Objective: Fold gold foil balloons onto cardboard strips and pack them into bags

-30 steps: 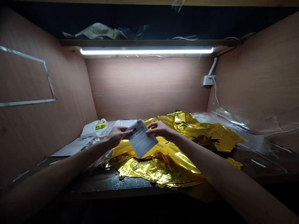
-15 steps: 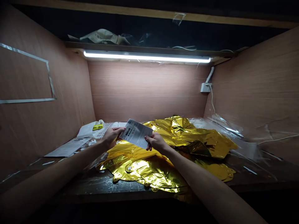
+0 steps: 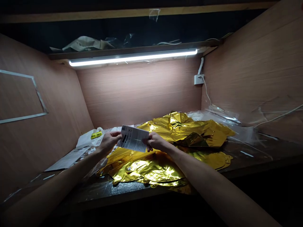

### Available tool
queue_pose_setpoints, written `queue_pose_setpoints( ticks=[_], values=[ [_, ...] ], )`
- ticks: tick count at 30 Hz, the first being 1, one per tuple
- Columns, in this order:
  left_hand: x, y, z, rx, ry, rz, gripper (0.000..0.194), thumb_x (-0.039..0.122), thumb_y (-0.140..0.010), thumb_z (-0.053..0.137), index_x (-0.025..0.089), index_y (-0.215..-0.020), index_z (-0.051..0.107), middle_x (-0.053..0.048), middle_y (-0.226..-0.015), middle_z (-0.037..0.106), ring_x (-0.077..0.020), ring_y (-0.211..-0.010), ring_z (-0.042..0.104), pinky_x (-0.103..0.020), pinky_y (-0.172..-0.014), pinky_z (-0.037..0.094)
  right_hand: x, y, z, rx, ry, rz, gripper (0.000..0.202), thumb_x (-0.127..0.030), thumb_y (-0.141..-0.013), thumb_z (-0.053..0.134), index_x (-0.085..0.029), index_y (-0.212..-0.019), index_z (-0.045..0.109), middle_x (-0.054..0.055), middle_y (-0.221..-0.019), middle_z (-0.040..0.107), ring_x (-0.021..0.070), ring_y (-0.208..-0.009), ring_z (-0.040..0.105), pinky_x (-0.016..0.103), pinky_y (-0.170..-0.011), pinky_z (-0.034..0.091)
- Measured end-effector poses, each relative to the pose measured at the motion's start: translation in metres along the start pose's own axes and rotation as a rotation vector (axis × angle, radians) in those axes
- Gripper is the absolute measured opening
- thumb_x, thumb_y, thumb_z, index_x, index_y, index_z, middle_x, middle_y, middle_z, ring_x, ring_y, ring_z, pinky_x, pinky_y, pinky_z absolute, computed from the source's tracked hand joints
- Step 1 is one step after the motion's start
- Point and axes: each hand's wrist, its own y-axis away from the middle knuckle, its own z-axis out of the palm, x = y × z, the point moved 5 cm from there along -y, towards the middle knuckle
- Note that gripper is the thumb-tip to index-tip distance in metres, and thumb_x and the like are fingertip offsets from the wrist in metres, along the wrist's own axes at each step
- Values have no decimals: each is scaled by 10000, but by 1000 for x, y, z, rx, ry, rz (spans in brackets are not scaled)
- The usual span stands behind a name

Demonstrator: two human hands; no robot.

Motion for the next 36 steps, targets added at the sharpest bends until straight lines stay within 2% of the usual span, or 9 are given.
queue_pose_setpoints(
  ticks=[5, 9, 19, 22, 25, 30, 33, 36],
  values=[
    [-3, 2, 3, -129, -130, -14, 275, 242, -689, 701, 132, -915, 811, -55, -829, 785, -221, -760, 713, -308, -738, 543, 2, 3, 1, -26, 20, 25, 394, -462, -754, 749, -159, -576, 573, 14, -439, 590, 80, -339, 452, 204, -371, 357],
    [-8, 0, 2, -160, -199, -14, 263, 214, -687, 661, 128, -897, 795, -59, -848, 778, -233, -811, 717, -321, -772, 551, 4, 5, 1, -36, 29, 45, 399, -469, -763, 745, -159, -578, 574, 13, -439, 583, 80, -344, 452, 205, -378, 357],
    [-8, 3, 7, -205, -245, -33, 167, 171, -638, 616, 124, -751, 730, -17, -710, 705, -149, -628, 613, -237, -588, 462, 7, 5, 2, -62, 48, 78, 338, -412, -801, 705, -160, -616, 579, 14, -449, 582, 97, -368, 483, 214, -399, 381],
    [-10, 3, 6, -228, -233, -47, 176, 164, -625, 614, 129, -749, 734, -18, -707, 706, -148, -623, 613, -236, -586, 468, 8, 4, 1, -63, 51, 78, 308, -393, -810, 690, -162, -636, 586, 9, -450, 577, 105, -379, 496, 216, -402, 387],
    [-12, 1, 3, -312, -131, -118, 207, 198, -649, 666, 126, -814, 767, -63, -785, 746, -178, -689, 662, -269, -657, 522, 11, 4, -4, -29, 55, 79, 284, -369, -811, 686, -159, -645, 591, 4, -441, 563, 103, -382, 495, 211, -402, 388],
    [-13, 0, -5, -447, 209, -336, 299, 336, -730, 730, 94, -890, 801, -183, -931, 777, -251, -798, 723, -341, -762, 568, 15, 4, -11, 19, 28, 76, 285, -374, -796, 708, -151, -660, 595, 1, -448, 555, 92, -386, 481, 201, -396, 377],
    [-10, 2, -9, -512, 226, -378, 310, 303, -754, 763, 84, -969, 810, -202, -1006, 776, -246, -824, 732, -344, -808, 569, 15, 4, -10, 8, 19, 80, 289, -380, -779, 727, -150, -669, 590, -10, -449, 539, 87, -387, 477, 197, -392, 369],
    [-5, 6, -12, -536, 160, -362, 331, 244, -745, 835, 89, -1036, 809, -198, -1031, 776, -229, -853, 733, -317, -826, 560, 15, 5, -9, 13, 0, 83, 300, -401, -768, 742, -153, -697, 589, -25, -450, 524, 83, -378, 461, 199, -383, 362]
  ],
)
